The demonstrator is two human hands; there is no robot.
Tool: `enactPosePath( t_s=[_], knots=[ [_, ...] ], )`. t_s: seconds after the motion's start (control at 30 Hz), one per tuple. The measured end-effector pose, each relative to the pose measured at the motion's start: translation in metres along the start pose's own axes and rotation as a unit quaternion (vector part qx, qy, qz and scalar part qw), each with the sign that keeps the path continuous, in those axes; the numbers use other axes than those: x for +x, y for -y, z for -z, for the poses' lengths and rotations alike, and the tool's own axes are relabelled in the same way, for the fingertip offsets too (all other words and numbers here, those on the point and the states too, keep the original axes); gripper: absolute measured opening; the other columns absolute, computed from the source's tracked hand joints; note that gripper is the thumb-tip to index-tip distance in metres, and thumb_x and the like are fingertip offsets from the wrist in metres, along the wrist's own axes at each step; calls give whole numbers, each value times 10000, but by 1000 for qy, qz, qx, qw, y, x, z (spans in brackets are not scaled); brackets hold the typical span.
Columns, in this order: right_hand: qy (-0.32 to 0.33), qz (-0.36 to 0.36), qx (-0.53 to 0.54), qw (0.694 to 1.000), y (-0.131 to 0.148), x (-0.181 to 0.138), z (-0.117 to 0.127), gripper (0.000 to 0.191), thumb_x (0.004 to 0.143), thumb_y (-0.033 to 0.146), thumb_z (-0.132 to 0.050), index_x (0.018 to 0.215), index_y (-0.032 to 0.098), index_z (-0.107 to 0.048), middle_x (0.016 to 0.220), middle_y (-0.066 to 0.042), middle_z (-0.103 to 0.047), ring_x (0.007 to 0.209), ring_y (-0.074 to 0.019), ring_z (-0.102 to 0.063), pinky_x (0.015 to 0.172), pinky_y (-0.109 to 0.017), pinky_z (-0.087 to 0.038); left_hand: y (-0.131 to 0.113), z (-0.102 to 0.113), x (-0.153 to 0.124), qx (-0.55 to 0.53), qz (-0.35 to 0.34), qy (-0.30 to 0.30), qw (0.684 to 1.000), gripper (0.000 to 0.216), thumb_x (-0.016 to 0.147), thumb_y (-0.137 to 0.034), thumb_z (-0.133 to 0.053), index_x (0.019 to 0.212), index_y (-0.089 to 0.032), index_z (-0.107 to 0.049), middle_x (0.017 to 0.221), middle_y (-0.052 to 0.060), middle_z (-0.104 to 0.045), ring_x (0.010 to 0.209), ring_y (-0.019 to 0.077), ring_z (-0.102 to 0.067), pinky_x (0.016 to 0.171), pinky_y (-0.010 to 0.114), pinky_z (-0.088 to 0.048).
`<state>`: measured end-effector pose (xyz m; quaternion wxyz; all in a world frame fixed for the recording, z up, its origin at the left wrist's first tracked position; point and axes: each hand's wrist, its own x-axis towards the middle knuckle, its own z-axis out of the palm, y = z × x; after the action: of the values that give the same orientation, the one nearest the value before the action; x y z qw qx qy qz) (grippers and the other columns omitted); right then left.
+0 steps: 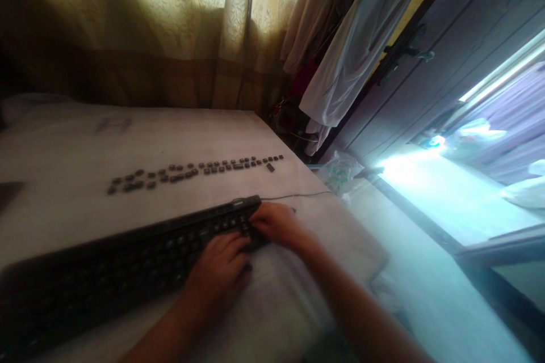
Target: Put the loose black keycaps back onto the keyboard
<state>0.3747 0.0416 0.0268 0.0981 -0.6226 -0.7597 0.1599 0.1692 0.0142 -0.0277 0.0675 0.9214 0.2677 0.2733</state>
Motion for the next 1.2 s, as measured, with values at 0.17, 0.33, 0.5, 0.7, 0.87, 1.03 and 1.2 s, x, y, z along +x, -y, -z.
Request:
enactPosePath(
  t_s=[0.17, 0.33, 0.5, 0.7, 0.87, 1.03, 1.2],
  knots=[
    [19, 18, -19, 999, 0, 0, 3, 170, 868, 218, -637, 983, 233, -761, 1022, -43, -716, 954, -188, -637, 841, -285, -444, 0, 0, 1, -6, 5, -3, 1000, 57, 837, -221, -634, 887, -220, -662, 1211, 47, -683, 1159, 293, -585, 982, 497, -481],
    [26, 20, -30, 999, 0, -1, 2, 185, 885, 219, -625, 1012, 230, -759, 1053, -54, -710, 979, -188, -635, 870, -292, -451, 0, 0, -1, -7, 6, 1, 1000, 61, 850, -225, -613, 882, -220, -665, 1216, 49, -678, 1169, 288, -578, 996, 498, -469],
    [29, 22, -38, 999, 3, 1, 5, 188, 869, 198, -638, 996, 237, -771, 1053, -50, -725, 982, -193, -650, 869, -287, -457, 0, 0, 0, -3, 5, 1, 1000, 72, 843, -216, -615, 888, -216, -671, 1212, 63, -678, 1162, 295, -584, 984, 503, -481],
    [53, -9, -101, 993, 16, 9, 12, 187, 853, 197, -618, 866, 251, -796, 950, -62, -751, 885, -226, -675, 738, -293, -457, -1, 2, 1, -1, 2, 7, 1000, 75, 822, -195, -642, 890, -214, -664, 1208, 62, -682, 1155, 309, -592, 968, 520, -498],
    [52, -11, -74, 996, 12, 9, 7, 182, 852, 193, -618, 875, 235, -794, 956, -70, -757, 910, -234, -675, 768, -302, -457, -1, 1, 1, -5, 5, 5, 1000, 87, 803, -179, -664, 884, -212, -660, 1212, 61, -680, 1155, 310, -589, 966, 527, -499],
    [-56, -20, 27, 998, -9, -1, -1, 231, 858, 168, -600, 1013, 213, -766, 995, -70, -756, 921, -201, -676, 838, -303, -480, 0, 0, 0, -11, 4, -3, 1000, 60, 828, -195, -637, 878, -211, -664, 1211, 67, -677, 1164, 302, -582, 982, 522, -487],
    [-108, -52, 171, 978, -16, -24, 0, 186, 831, 160, -619, 919, 205, -776, 911, -45, -767, 844, -182, -689, 792, -291, -515, 2, 3, 2, -68, 31, -54, 996, 130, 889, -214, -562, 961, -229, -670, 1078, 57, -708, 1021, 238, -644, 883, 414, -545]
  ],
)
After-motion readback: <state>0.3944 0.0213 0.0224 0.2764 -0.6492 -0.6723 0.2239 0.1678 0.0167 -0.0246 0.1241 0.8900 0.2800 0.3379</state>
